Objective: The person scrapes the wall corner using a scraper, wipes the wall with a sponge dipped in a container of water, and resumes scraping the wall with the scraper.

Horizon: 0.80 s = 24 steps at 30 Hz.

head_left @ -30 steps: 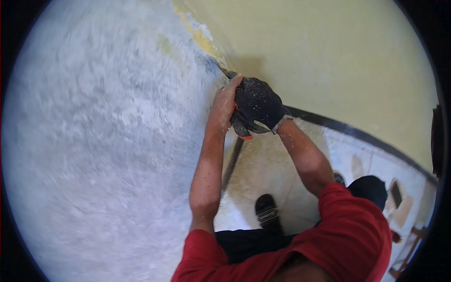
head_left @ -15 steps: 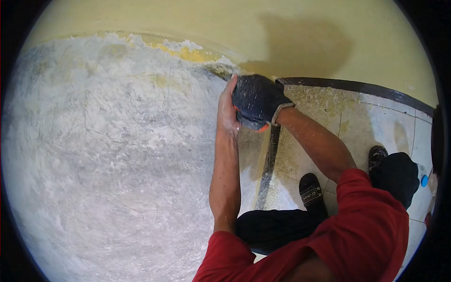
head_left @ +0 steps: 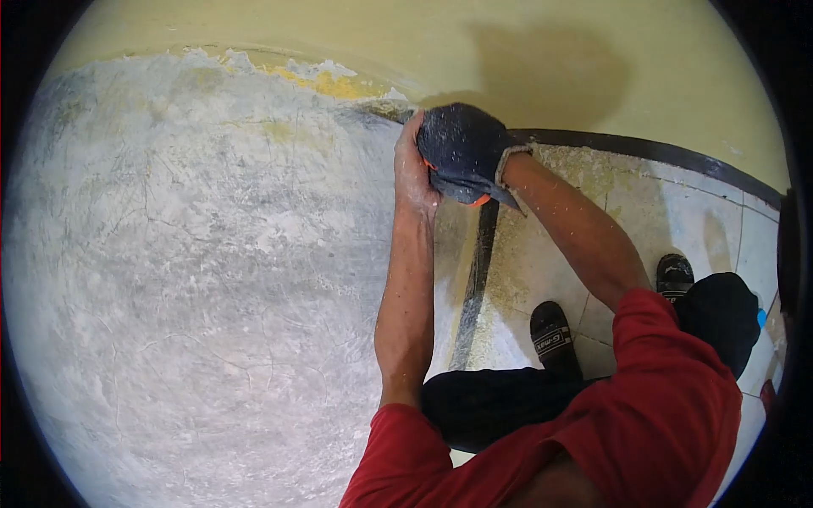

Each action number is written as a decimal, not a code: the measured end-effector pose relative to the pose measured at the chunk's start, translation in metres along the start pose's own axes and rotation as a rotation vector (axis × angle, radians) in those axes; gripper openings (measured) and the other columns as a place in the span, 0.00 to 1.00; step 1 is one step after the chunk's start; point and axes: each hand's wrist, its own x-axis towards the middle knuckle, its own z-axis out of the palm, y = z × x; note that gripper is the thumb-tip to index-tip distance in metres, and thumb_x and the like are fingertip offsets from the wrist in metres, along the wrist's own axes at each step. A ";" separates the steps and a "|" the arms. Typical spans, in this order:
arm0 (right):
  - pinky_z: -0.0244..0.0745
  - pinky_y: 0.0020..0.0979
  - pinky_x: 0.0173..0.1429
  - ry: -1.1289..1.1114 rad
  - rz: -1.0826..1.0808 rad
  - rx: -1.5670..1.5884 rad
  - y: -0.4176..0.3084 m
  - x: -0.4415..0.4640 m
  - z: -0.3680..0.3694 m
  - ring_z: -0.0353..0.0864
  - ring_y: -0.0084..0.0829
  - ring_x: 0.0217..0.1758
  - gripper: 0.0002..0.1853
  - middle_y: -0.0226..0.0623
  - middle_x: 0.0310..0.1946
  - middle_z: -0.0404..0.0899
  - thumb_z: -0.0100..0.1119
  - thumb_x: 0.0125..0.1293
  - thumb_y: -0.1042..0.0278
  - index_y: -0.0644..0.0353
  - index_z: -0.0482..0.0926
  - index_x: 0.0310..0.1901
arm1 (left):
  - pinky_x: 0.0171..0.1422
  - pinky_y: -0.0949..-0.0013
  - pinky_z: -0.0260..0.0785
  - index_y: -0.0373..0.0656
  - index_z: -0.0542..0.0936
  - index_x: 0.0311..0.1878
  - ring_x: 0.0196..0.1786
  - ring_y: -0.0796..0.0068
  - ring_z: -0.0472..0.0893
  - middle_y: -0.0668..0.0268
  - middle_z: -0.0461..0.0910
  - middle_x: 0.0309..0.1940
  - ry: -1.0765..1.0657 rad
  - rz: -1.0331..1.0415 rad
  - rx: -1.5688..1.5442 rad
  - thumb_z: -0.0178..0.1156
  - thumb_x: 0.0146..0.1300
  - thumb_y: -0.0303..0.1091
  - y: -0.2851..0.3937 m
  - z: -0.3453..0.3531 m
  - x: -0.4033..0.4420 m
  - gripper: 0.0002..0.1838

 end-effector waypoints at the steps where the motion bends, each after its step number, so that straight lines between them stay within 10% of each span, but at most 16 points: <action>1: 0.73 0.45 0.37 -0.002 -0.015 -0.021 0.003 -0.001 -0.006 0.79 0.46 0.30 0.12 0.48 0.25 0.78 0.57 0.47 0.59 0.60 0.79 0.27 | 0.46 0.68 0.73 0.41 0.78 0.40 0.37 0.71 0.80 0.65 0.81 0.35 0.028 -0.033 0.042 0.51 0.64 0.44 -0.003 -0.003 -0.002 0.16; 9: 0.69 0.45 0.41 0.228 0.029 0.232 0.026 -0.015 0.043 0.77 0.49 0.36 0.13 0.47 0.31 0.77 0.55 0.53 0.61 0.60 0.76 0.36 | 0.44 0.65 0.72 0.38 0.76 0.45 0.37 0.69 0.80 0.61 0.80 0.36 0.264 -0.047 0.352 0.50 0.63 0.59 -0.022 -0.031 0.010 0.29; 20: 0.68 0.39 0.56 0.283 0.344 0.213 0.052 -0.027 0.049 0.75 0.43 0.53 0.26 0.49 0.48 0.75 0.56 0.62 0.58 0.62 0.69 0.59 | 0.49 0.62 0.66 0.30 0.78 0.45 0.42 0.59 0.78 0.53 0.80 0.37 0.466 0.153 0.877 0.48 0.64 0.51 -0.036 -0.032 0.036 0.28; 24: 0.69 0.38 0.55 -0.078 0.731 0.710 0.041 -0.002 0.010 0.76 0.41 0.52 0.26 0.49 0.48 0.76 0.57 0.62 0.58 0.65 0.69 0.58 | 0.50 0.50 0.65 0.36 0.81 0.40 0.45 0.44 0.75 0.46 0.78 0.40 0.582 0.351 1.031 0.44 0.65 0.47 -0.041 -0.033 0.056 0.23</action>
